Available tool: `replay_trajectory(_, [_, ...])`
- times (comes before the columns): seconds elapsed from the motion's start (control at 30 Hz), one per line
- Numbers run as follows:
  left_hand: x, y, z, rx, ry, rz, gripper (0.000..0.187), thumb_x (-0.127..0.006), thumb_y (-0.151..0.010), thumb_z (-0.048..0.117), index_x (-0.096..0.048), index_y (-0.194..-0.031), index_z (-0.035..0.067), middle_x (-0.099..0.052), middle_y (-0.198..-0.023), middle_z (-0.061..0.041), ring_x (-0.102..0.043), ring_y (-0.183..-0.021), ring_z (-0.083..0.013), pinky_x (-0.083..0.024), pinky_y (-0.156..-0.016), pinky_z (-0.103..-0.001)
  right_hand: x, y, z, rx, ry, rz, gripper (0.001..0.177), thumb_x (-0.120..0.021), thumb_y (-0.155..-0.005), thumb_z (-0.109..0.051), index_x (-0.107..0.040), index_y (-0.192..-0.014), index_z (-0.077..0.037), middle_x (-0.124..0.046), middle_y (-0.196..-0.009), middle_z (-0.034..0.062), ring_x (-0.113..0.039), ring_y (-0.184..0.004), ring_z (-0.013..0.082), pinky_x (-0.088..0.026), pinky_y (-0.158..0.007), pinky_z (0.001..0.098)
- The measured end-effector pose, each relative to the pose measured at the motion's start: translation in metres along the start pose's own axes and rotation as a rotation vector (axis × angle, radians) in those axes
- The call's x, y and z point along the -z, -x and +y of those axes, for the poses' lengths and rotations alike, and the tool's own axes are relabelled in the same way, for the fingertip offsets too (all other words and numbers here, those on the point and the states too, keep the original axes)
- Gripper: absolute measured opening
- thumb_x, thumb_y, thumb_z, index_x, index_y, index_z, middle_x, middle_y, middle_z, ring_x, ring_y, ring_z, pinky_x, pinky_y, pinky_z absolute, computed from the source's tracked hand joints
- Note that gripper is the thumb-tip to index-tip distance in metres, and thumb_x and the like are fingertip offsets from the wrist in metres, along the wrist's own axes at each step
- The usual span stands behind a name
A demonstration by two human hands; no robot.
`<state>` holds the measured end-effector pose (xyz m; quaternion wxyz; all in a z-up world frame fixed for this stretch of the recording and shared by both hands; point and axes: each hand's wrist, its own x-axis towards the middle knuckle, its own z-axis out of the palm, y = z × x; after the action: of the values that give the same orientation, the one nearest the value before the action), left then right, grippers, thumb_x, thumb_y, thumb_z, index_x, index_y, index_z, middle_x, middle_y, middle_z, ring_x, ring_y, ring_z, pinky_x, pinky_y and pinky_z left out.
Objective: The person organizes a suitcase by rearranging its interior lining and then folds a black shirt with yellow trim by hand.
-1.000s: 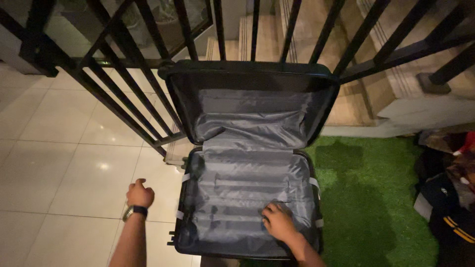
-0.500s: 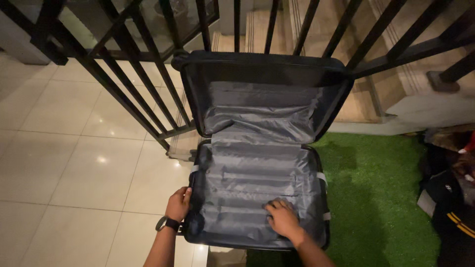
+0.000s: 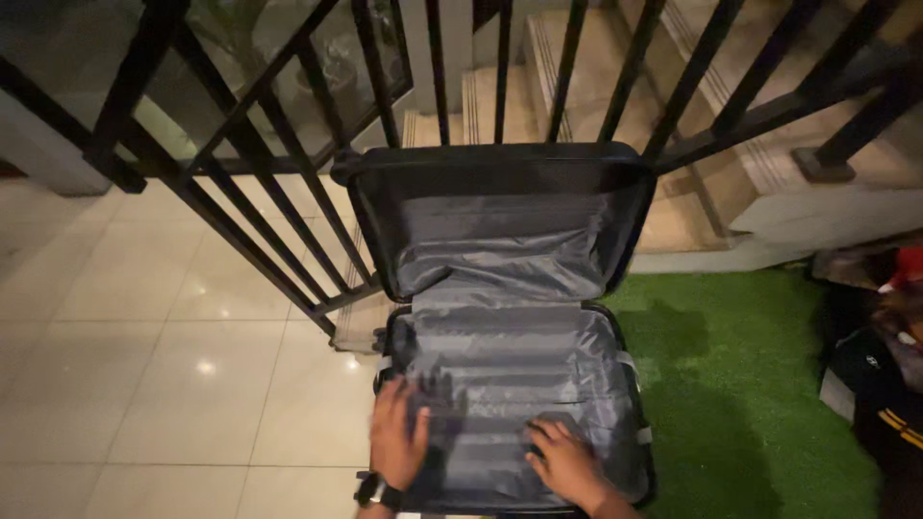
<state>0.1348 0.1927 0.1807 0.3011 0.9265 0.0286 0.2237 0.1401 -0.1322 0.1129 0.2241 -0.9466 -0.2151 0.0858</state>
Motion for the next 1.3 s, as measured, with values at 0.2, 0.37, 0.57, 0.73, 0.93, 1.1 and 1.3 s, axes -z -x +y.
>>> replay_trajectory(0.2, [-0.058,0.034,0.070,0.046,0.483,-0.198,0.050,-0.060,-0.098,0.027,-0.057,-0.142,0.003,-0.053,-0.152,-0.020,-0.044,-0.145,-0.0382,-0.030,-0.119,-0.045,-0.014,0.001,-0.031,0.153,-0.362,0.135,0.046,-0.074,-0.091,-0.023,-0.062,-0.132,-0.007,-0.059,-0.137,0.0188,-0.054,-0.126,0.0432,-0.044,-0.106,0.0494])
replay_trajectory(0.37, [-0.108,0.071,0.122,0.152,0.798,-0.343,0.050,-0.054,-0.100,0.031,-0.059,-0.142,0.004,-0.054,-0.155,-0.017,-0.045,-0.148,-0.0334,-0.031,-0.120,-0.041,-0.009,0.026,-0.012,0.105,-0.483,-0.011,0.045,-0.065,-0.089,-0.012,-0.058,-0.132,-0.002,-0.058,-0.137,0.0218,-0.055,-0.129,0.0433,-0.047,-0.109,0.0462])
replay_trajectory(0.57, [-0.175,0.124,0.175,0.214,0.806,-0.433,0.045,-0.062,-0.098,0.027,-0.063,-0.138,0.005,-0.058,-0.150,-0.018,-0.050,-0.145,-0.0329,-0.037,-0.116,-0.041,0.049,0.079,0.072,0.302,-0.370,0.137,0.054,-0.072,-0.082,-0.013,-0.058,-0.131,0.001,-0.059,-0.132,0.0239,-0.054,-0.123,0.0449,-0.044,-0.101,0.0529])
replay_trajectory(0.73, [-0.248,0.171,0.250,-0.164,0.643,-0.289,0.055,-0.067,-0.099,0.028,-0.055,-0.145,0.002,-0.055,-0.149,-0.026,-0.051,-0.143,-0.0390,-0.038,-0.117,-0.045,0.056,0.129,0.178,0.449,-0.344,0.268,0.038,-0.073,-0.090,-0.021,-0.066,-0.123,-0.004,-0.060,-0.132,0.0195,-0.058,-0.120,0.0424,-0.049,-0.101,0.0504])
replay_trajectory(0.93, [-0.315,0.216,0.334,-0.076,0.720,-0.542,0.059,-0.061,-0.104,0.036,-0.046,-0.152,0.005,-0.049,-0.155,-0.024,-0.050,-0.145,-0.0421,-0.042,-0.117,-0.047,0.076,0.194,0.275,0.126,-0.115,-0.178,0.044,-0.045,-0.107,-0.039,-0.062,-0.143,-0.020,-0.049,-0.157,0.0097,-0.043,-0.142,0.0455,-0.033,-0.119,0.0560])
replay_trajectory(1.1, [-0.328,0.224,0.353,-0.150,0.329,-0.837,0.067,-0.057,-0.102,0.049,-0.038,-0.157,0.016,-0.035,-0.160,-0.018,-0.033,-0.148,-0.0423,-0.029,-0.120,-0.055,0.121,0.236,0.312,-0.350,0.219,-0.716,0.077,-0.053,-0.095,-0.070,-0.028,-0.160,-0.037,-0.006,-0.172,0.0032,-0.010,-0.156,0.0436,-0.016,-0.119,0.0728])
replay_trajectory(1.3, [-0.313,0.228,0.337,-0.208,-0.028,-1.162,0.077,-0.059,-0.097,0.052,-0.026,-0.162,0.026,-0.012,-0.170,-0.008,-0.007,-0.156,-0.0373,-0.010,-0.123,-0.061,0.142,0.272,0.317,-0.381,0.231,-0.710,0.094,-0.055,-0.092,-0.076,-0.006,-0.166,-0.043,0.015,-0.174,-0.0049,0.009,-0.159,0.0438,-0.012,-0.114,0.0792])
